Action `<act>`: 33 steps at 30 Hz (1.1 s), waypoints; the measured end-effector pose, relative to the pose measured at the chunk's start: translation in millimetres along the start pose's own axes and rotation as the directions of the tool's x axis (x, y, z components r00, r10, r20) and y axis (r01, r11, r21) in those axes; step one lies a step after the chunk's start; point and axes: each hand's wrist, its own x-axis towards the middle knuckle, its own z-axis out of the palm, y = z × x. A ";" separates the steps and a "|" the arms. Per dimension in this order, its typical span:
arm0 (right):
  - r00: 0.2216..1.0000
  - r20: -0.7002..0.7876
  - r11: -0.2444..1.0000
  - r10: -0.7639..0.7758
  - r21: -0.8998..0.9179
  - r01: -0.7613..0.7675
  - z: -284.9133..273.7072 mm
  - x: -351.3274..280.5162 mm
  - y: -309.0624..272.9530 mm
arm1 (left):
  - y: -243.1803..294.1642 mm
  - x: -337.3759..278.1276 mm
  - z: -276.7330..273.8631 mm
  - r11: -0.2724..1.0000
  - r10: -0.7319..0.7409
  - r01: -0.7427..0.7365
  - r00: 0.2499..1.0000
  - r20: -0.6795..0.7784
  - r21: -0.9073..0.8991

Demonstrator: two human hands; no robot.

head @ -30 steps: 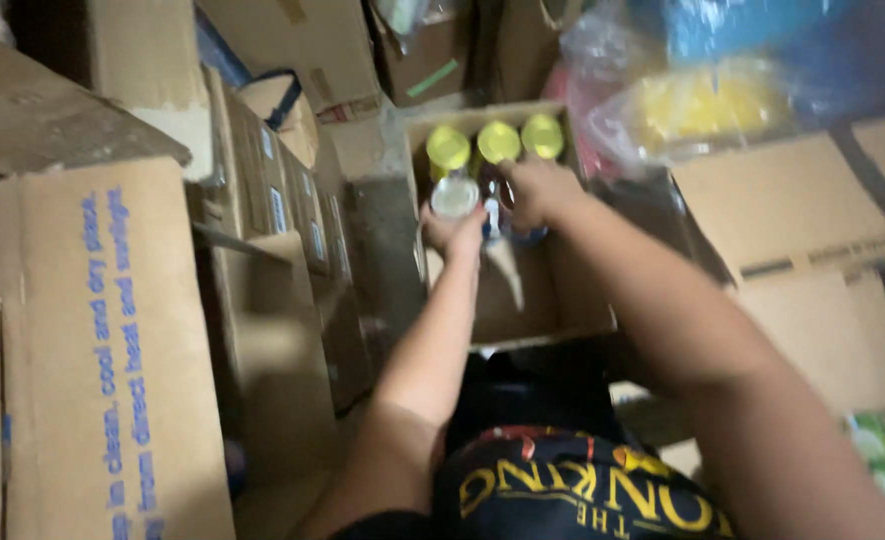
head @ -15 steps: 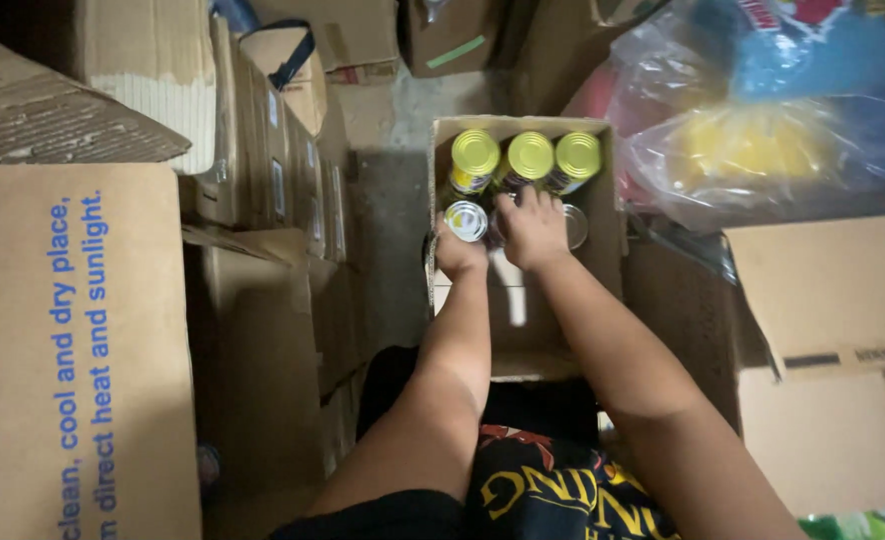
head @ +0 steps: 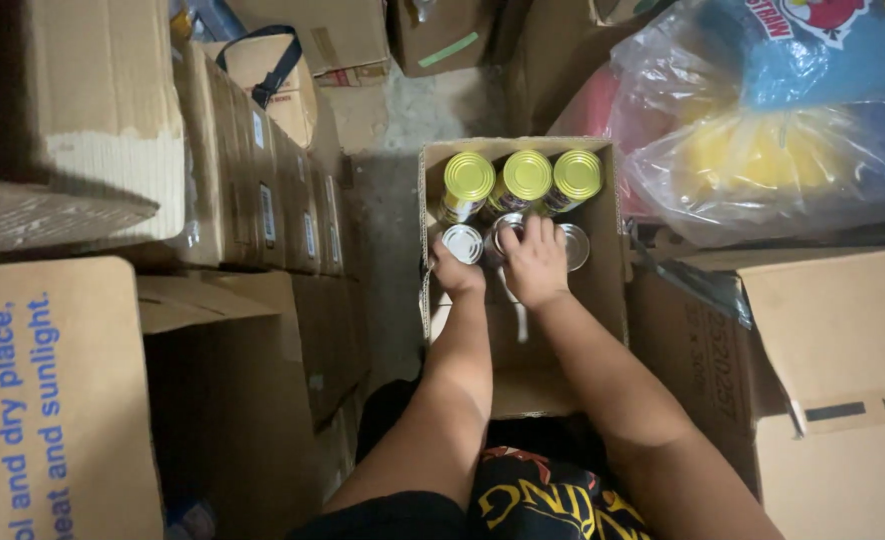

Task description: Unpack and organize grocery items, food packets, and cans onto storage shelves.

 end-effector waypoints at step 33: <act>0.521 -0.675 0.793 0.523 0.610 -0.006 -407.7 -390.8 31.3 | 74.3 -593.8 9.4 0.830 0.397 -0.413 -0.034 0.917 -0.374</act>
